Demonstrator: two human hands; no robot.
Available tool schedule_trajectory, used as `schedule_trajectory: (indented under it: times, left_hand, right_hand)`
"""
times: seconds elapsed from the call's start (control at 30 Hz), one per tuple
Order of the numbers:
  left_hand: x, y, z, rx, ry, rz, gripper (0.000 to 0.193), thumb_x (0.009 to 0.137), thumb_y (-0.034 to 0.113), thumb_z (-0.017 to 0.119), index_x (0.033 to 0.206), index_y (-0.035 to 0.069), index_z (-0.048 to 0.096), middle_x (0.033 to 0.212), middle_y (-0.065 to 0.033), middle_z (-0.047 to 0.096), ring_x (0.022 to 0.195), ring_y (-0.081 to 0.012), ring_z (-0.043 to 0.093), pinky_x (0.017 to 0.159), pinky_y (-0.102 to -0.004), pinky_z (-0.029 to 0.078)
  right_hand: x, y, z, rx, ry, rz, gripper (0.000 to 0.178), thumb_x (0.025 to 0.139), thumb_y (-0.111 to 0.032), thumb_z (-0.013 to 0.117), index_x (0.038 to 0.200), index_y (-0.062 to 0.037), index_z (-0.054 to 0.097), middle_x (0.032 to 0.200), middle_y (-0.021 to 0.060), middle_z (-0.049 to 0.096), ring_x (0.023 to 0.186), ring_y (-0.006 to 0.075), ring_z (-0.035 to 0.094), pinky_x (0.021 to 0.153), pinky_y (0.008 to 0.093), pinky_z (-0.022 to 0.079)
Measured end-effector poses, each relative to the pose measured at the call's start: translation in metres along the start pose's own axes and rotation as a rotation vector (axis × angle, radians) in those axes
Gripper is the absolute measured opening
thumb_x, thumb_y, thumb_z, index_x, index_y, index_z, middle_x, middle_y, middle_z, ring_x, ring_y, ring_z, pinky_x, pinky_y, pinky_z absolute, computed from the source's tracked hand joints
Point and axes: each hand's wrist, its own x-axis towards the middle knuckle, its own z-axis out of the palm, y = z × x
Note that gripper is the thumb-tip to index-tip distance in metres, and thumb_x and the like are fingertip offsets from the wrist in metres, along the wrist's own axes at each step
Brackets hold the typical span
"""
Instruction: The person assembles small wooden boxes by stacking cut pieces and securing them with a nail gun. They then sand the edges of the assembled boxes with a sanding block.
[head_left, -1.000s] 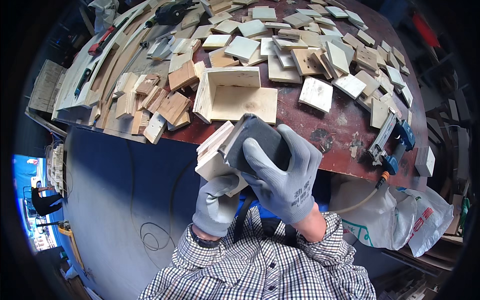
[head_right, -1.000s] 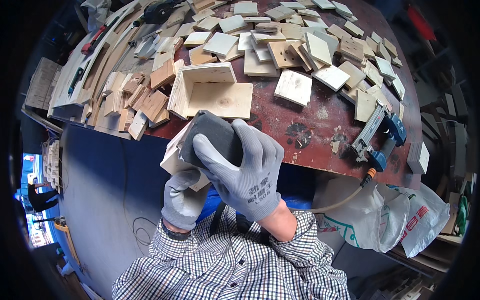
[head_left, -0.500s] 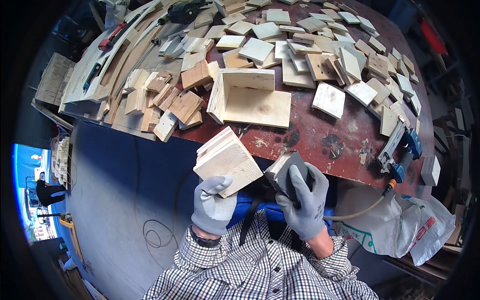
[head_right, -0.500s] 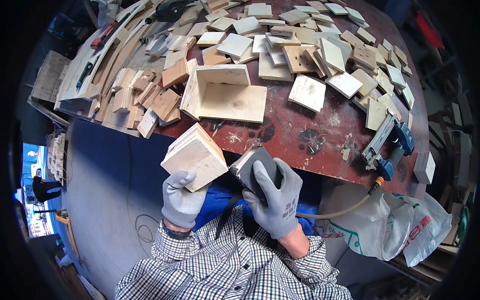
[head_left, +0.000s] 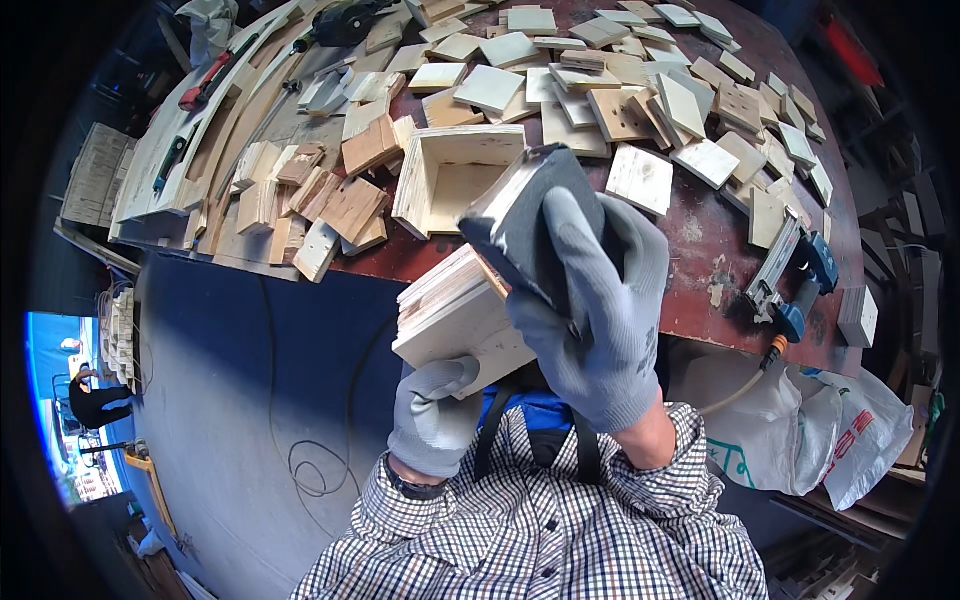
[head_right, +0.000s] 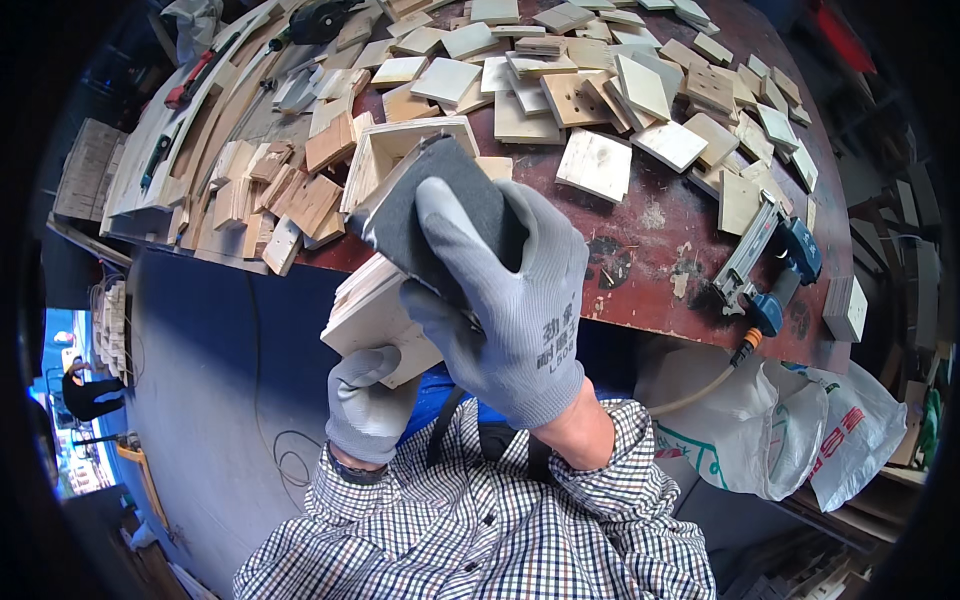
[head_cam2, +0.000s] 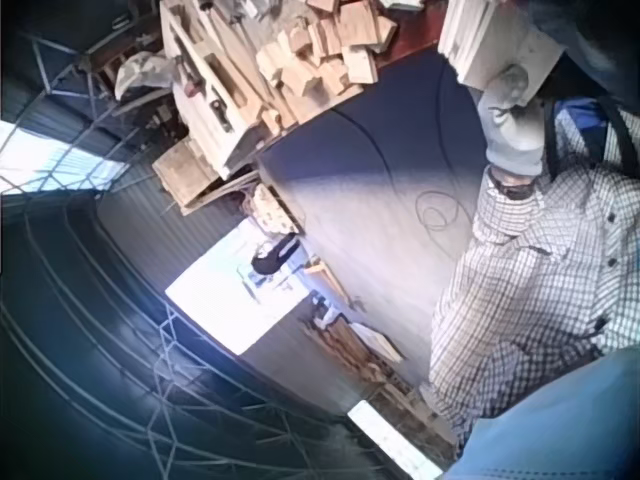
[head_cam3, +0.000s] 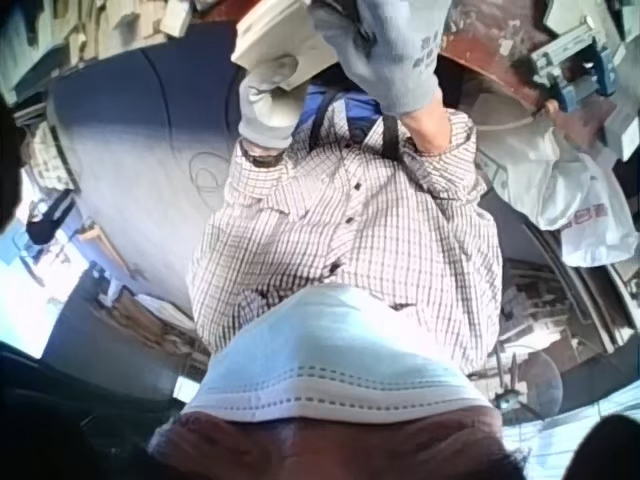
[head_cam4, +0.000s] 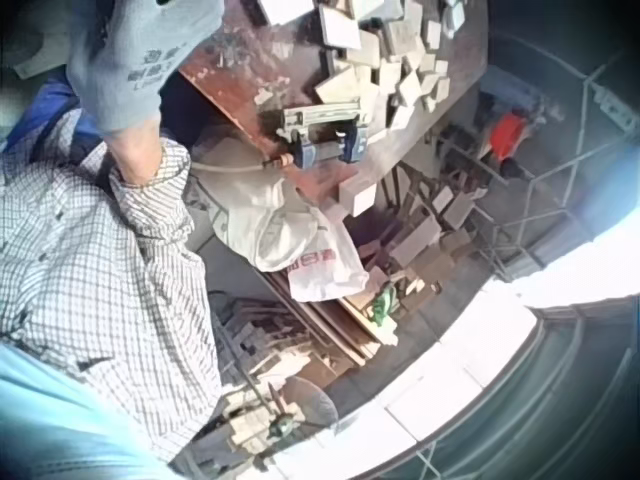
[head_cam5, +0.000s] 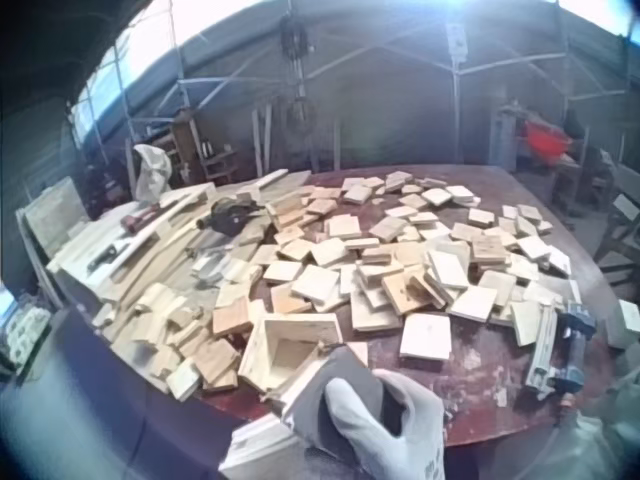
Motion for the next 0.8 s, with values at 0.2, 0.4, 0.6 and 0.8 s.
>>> schedule_trajectory:
  times: [0.2, 0.4, 0.6, 0.8]
  left_hand:
    - [0.014, -0.002, -0.038, -0.315, 0.073, -0.012, 0.053, 0.083, 0.002, 0.066, 0.135, 0.002, 0.054, 0.127, -0.0144, 0.062, 0.120, -0.0304, 0.063, 0.110, -0.0477, 0.050]
    - [0.025, 0.002, -0.039, -0.318, 0.085, -0.024, 0.073, 0.078, 0.003, 0.067, 0.148, 0.003, 0.048, 0.138, -0.0180, 0.058, 0.130, -0.0358, 0.059, 0.111, -0.0515, 0.049]
    - [0.016, -0.014, -0.026, -0.192, -0.119, -0.091, 0.050, 0.084, 0.002, 0.065, 0.133, 0.002, 0.056, 0.127, -0.0138, 0.063, 0.121, -0.0269, 0.064, 0.110, -0.0420, 0.051]
    - [0.000, -0.002, -0.010, -0.233, -0.014, -0.105, 0.060, 0.081, 0.001, 0.063, 0.140, 0.002, 0.054, 0.128, -0.0156, 0.063, 0.122, -0.0308, 0.063, 0.112, -0.0457, 0.051]
  right_hand:
    - [-0.099, -0.004, -0.015, -0.019, -0.293, 0.116, 0.074, 0.074, -0.035, 0.088, 0.142, -0.0181, 0.066, 0.139, 0.0251, 0.056, 0.120, 0.0377, 0.056, 0.098, 0.0476, 0.042]
    - [-0.110, 0.005, -0.031, 0.047, -0.135, 0.180, 0.064, 0.084, -0.039, 0.084, 0.139, -0.0113, 0.065, 0.140, 0.0289, 0.054, 0.121, 0.0413, 0.055, 0.098, 0.0505, 0.046]
    - [-0.017, -0.005, -0.005, -0.069, -0.163, 0.037, 0.069, 0.085, -0.035, 0.081, 0.150, -0.0247, 0.060, 0.137, 0.0244, 0.053, 0.116, 0.0366, 0.055, 0.095, 0.0493, 0.041]
    - [-0.015, -0.002, -0.001, -0.113, -0.108, -0.050, 0.066, 0.083, -0.033, 0.082, 0.146, -0.0225, 0.064, 0.136, 0.0235, 0.054, 0.116, 0.0376, 0.057, 0.093, 0.0492, 0.044]
